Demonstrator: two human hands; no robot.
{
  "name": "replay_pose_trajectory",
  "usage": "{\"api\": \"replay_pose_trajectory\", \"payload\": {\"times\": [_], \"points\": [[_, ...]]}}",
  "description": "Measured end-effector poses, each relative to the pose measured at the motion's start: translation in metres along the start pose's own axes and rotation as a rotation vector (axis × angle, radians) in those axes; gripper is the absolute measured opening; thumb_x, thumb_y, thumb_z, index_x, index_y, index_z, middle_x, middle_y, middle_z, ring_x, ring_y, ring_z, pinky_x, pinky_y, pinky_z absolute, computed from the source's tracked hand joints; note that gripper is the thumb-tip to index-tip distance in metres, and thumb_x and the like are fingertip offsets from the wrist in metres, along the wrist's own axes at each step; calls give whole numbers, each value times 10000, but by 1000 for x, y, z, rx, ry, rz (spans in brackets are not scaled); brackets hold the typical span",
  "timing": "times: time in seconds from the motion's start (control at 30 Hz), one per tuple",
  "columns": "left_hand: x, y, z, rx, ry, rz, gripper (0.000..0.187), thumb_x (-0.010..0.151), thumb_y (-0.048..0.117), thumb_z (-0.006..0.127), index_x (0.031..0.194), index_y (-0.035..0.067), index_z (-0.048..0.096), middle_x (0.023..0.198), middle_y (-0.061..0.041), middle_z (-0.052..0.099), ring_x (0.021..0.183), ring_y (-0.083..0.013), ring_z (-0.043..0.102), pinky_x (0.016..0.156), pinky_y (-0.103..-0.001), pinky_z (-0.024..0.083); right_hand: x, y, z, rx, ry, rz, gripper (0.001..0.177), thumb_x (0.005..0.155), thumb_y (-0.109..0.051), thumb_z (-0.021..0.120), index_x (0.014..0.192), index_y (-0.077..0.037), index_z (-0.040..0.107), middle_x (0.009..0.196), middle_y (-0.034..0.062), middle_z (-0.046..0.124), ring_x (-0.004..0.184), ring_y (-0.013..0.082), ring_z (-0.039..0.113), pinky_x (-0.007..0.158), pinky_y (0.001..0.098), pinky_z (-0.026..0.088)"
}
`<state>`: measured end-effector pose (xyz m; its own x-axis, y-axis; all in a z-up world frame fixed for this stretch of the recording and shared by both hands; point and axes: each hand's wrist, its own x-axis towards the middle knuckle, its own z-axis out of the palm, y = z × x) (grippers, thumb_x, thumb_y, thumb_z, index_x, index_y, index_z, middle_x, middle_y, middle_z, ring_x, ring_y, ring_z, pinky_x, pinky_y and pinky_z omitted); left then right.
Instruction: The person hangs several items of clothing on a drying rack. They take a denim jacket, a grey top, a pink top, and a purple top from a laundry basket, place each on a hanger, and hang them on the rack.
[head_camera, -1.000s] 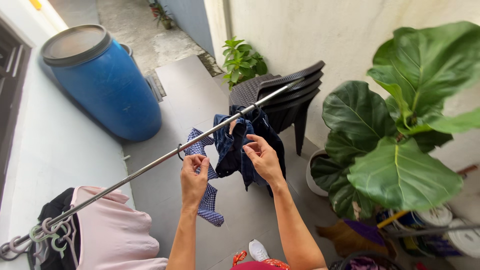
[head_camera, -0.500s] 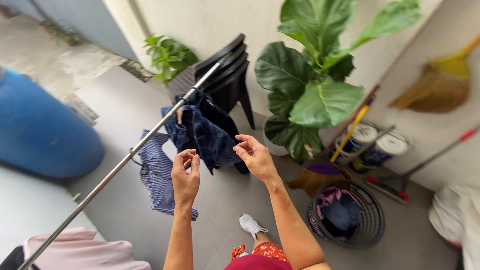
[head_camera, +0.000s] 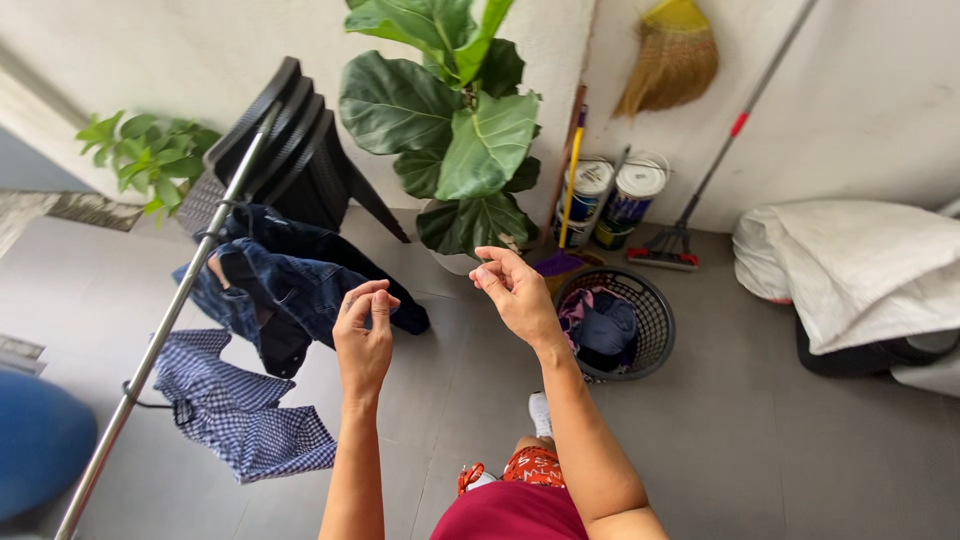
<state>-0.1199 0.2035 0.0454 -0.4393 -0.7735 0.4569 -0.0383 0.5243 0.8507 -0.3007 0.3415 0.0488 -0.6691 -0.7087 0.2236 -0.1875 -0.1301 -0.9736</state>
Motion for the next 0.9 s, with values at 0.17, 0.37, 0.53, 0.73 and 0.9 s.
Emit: {"api": "replay_pose_trajectory", "payload": {"times": [0.17,0.37,0.53,0.73,0.9], "points": [[1,5,29,-12,-79,-15,192,1029,168,658,930,9,703,1102,-37,730,935,-155,661,826,-277,523,-11,7,-34,24,69,-6,331,1010,-154,627,1304,-4,641,1012,63,757,923,106,694,856,252,570],[1,16,71,-117,-136,-8,137,1009,139,687,1054,12,664,1125,-40,724,1076,-148,663,994,-301,505,-18,16,-87,86,187,5,277,1006,-130,637,1243,10,672,1015,66,757,927,113,704,862,256,579],[6,29,109,-92,-181,24,147,1034,145,649,1084,16,698,1032,-41,733,996,-132,675,919,-264,511,-16,22,-140,92,236,-21,253,1013,-119,637,1225,13,679,1003,70,753,892,116,699,835,253,571],[13,37,158,-111,-231,-26,241,1071,203,609,1002,2,723,889,-26,686,823,-116,617,769,-251,487,2,31,-199,67,274,28,218,1017,-129,638,1181,-3,705,931,55,743,794,98,677,749,241,558],[20,45,205,-101,-255,-115,270,1040,235,625,950,9,741,877,-7,681,734,-104,591,671,-254,472,24,40,-239,78,268,70,215,1014,-134,645,1173,-5,712,896,47,730,746,88,651,706,233,544]]}}
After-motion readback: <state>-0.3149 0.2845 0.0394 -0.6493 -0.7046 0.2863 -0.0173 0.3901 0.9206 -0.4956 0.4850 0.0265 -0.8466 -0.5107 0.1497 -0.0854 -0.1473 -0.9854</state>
